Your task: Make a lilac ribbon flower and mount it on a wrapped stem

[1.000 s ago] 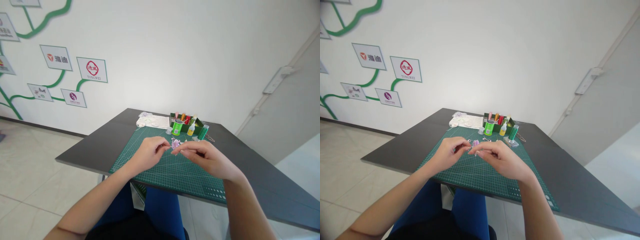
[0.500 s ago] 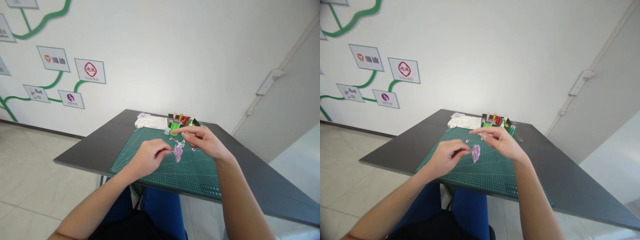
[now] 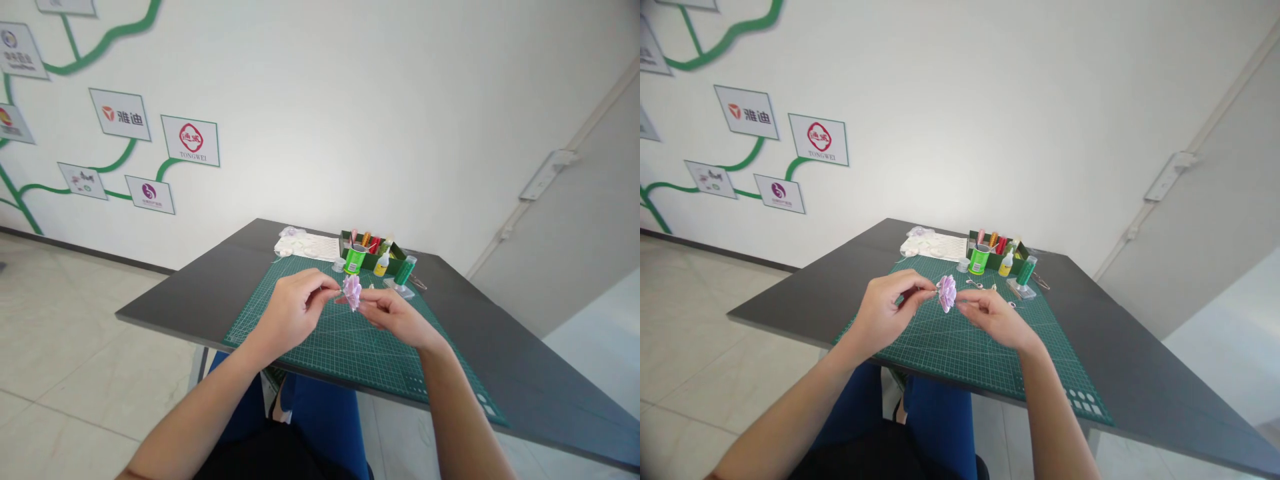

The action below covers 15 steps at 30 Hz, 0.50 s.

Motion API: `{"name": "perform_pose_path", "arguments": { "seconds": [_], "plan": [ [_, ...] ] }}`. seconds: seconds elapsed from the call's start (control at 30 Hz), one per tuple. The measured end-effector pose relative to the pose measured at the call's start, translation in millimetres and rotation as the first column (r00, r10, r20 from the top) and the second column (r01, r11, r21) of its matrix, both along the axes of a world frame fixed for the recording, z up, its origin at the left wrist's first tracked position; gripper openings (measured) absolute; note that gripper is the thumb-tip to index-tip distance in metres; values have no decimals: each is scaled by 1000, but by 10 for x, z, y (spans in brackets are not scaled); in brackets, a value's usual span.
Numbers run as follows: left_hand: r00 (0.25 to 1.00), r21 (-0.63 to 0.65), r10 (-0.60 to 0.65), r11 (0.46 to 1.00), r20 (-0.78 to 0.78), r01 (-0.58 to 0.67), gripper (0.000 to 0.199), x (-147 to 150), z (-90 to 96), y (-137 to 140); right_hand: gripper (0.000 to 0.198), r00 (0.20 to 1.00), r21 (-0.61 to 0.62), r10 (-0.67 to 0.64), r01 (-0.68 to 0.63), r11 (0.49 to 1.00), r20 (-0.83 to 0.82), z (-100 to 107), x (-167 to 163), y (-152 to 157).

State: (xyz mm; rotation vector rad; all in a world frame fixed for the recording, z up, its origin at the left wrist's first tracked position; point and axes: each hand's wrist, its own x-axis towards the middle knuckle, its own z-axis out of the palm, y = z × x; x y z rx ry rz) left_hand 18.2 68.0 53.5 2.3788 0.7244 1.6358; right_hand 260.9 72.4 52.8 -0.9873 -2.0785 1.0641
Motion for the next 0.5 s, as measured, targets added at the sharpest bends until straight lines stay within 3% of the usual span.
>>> {"name": "perform_pose_path", "arguments": {
  "seconds": [0.27,0.5],
  "plan": [
    [995,-37,81,996,52,-79,17,-71,-73,-17,48,995,19,98,-98,995,-9,-62,-87,-356],
    [999,-54,50,997,18,-49,18,-58,-76,-94,35,964,172,224,-199,965,-141,70,-132,-532]
  ]
}}
